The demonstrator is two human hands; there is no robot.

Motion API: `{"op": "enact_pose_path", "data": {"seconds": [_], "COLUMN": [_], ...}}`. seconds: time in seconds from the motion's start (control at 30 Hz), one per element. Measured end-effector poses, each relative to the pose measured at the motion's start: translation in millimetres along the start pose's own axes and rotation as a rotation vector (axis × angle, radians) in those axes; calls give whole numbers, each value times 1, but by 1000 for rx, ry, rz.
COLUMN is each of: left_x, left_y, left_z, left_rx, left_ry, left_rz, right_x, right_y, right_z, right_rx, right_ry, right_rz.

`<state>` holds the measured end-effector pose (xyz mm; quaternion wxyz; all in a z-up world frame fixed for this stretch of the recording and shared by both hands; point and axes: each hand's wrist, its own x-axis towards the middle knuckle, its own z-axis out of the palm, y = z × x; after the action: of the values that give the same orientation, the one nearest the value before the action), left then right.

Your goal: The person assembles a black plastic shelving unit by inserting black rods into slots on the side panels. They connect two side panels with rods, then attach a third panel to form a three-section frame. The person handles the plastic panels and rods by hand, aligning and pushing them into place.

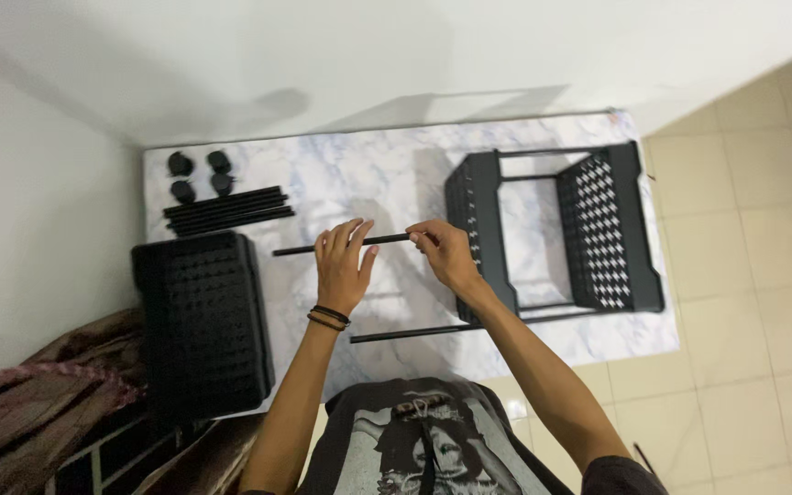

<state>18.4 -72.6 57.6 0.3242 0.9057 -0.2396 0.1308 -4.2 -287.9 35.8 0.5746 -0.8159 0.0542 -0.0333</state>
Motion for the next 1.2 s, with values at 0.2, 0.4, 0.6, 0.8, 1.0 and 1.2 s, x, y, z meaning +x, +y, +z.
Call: {"op": "enact_pose_path", "data": {"seconds": [0.2,0.4,0.6,0.8,1.0,1.2], "left_x": [4,9,5,1,1,1], "left_y": [23,31,30,29,26,20], "left_z": [13,23,22,23,20,21], "left_rx": [-40,-2,16,19,26,1], "left_ry": [-167,-148,-120,-176,-184,-182], "left_rz": [20,31,-21,-116,-141,-137], "right_x": [-23,-19,-6,4,8,-1], "right_y": [4,7,46,97,113,104], "right_z": [-40,-74,-85,-68,-63,-54], "right_rx": [142,-361,-429,-118,-130,-89], "right_ry": [2,455,532,308,305,293], "right_rz": [116,-229,-115,193,237,178]}}
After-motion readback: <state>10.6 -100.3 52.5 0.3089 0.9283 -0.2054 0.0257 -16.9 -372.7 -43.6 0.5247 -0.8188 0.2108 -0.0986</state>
